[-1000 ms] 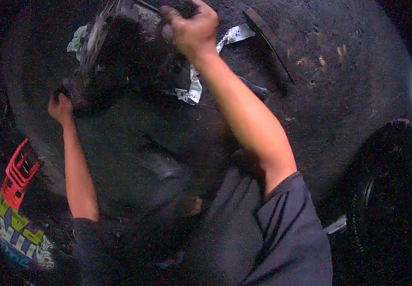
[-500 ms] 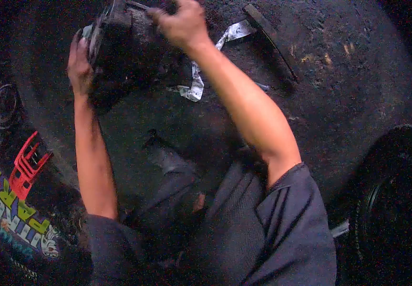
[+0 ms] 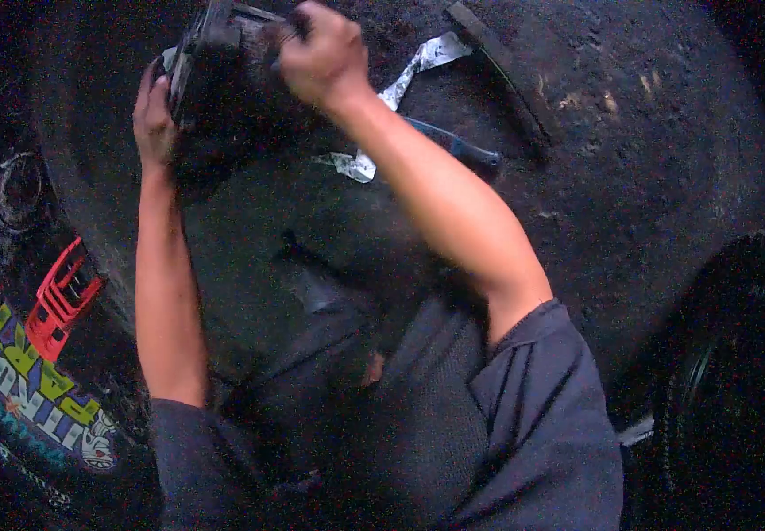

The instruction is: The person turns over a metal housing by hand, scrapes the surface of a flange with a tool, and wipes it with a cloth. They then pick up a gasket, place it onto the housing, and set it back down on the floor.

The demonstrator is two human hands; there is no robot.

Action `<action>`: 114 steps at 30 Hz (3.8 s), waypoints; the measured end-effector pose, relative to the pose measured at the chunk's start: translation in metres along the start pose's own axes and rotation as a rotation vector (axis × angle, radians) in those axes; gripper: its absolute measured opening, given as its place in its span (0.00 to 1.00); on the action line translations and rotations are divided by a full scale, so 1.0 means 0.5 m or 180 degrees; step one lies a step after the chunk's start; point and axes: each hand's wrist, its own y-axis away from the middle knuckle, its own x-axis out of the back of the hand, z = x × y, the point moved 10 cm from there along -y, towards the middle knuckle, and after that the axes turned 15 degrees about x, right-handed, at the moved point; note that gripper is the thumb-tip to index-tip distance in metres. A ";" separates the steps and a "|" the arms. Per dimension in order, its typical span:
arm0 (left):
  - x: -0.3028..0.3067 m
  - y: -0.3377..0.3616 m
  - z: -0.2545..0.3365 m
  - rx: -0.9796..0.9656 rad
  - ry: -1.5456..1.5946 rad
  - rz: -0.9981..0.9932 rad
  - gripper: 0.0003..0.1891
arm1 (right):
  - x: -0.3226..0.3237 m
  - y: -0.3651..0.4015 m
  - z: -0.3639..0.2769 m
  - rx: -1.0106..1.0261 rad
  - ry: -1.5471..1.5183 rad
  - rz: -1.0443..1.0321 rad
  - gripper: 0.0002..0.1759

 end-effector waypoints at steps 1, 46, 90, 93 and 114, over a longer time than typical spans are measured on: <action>-0.001 0.002 0.004 -0.0072 0.0005 -0.0019 0.23 | 0.018 -0.013 0.003 0.0152 0.0124 0.0223 0.09; -0.008 0.015 0.014 -0.0069 -0.0051 -0.0002 0.22 | 0.009 0.000 0.006 0.0149 0.0436 0.0242 0.09; -0.006 0.075 0.046 0.0114 0.0058 0.0041 0.22 | 0.027 -0.004 0.101 -0.0774 0.0446 0.0148 0.18; -0.001 0.070 0.039 0.0087 0.0078 0.0062 0.22 | 0.004 0.008 0.042 -0.0601 0.0369 -0.0101 0.15; -0.007 0.064 0.043 0.0065 0.0323 -0.0015 0.22 | -0.001 -0.011 0.075 -0.0461 0.0179 -0.0094 0.18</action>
